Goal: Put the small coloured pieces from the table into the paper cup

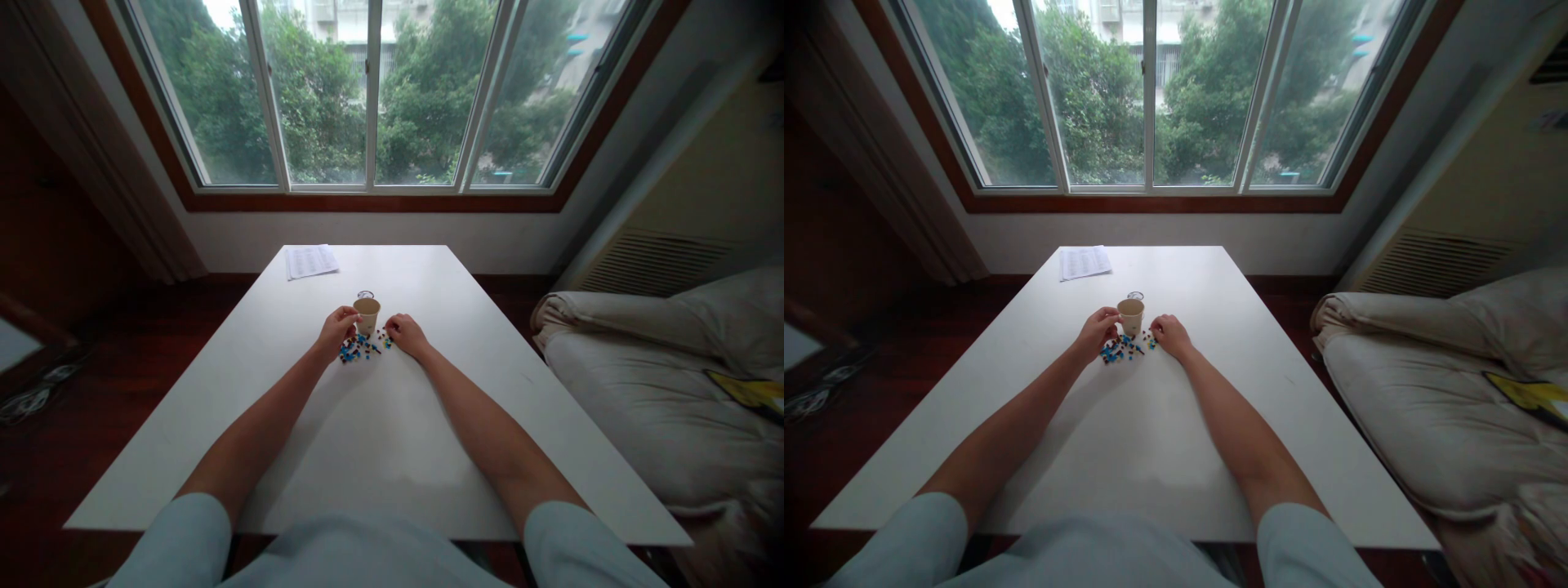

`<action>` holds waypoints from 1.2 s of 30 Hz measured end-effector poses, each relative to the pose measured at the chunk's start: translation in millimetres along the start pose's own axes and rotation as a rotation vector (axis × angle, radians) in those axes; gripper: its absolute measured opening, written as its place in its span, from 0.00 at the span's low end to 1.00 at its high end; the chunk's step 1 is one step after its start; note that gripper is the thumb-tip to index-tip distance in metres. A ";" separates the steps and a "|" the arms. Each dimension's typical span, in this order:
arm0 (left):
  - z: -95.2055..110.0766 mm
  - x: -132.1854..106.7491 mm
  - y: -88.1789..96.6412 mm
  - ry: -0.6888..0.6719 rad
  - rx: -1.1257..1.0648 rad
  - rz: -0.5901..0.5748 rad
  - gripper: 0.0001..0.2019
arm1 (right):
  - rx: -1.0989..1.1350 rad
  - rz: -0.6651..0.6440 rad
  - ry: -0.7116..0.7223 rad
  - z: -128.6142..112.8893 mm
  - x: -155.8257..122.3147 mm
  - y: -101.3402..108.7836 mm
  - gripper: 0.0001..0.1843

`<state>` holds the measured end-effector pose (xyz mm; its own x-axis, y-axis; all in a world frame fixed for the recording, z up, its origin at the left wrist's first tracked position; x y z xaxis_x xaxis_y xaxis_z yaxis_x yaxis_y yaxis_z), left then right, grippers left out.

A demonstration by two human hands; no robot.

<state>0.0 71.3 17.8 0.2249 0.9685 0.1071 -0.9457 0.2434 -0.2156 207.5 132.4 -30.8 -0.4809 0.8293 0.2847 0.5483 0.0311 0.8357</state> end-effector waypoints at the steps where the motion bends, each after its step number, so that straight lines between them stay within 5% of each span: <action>1: -0.1 0.1 -1.2 -0.004 0.000 -0.001 0.14 | 0.003 0.012 -0.006 0.0 -0.2 0.5 0.05; 11: -4.9 1.6 -5.4 -0.021 0.019 0.011 0.12 | 0.146 0.177 -0.061 -4.1 -5.6 10.0 0.05; 21: 1.6 -1.1 -11.9 -0.036 0.037 -0.005 0.09 | 0.109 0.193 -0.034 -9.1 -5.5 12.0 0.06; 36: 1.6 -1.2 -6.6 0.025 -0.076 0.000 0.18 | 0.112 0.204 -0.043 -9.8 -6.3 12.9 0.08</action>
<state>5.6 68.4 20.7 0.2316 0.9692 0.0835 -0.9253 0.2460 -0.2887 210.9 122.1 -17.2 -0.3246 0.8475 0.4199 0.7044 -0.0797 0.7053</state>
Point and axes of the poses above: each hand's wrist, its own x-axis towards the middle knuckle, its own y-axis out of the back of the hand, z = x × y, the point moved 5 cm from there along x, towards the middle knuckle, and after that the axes turned 11 degrees about -z, right-handed, at the moved point
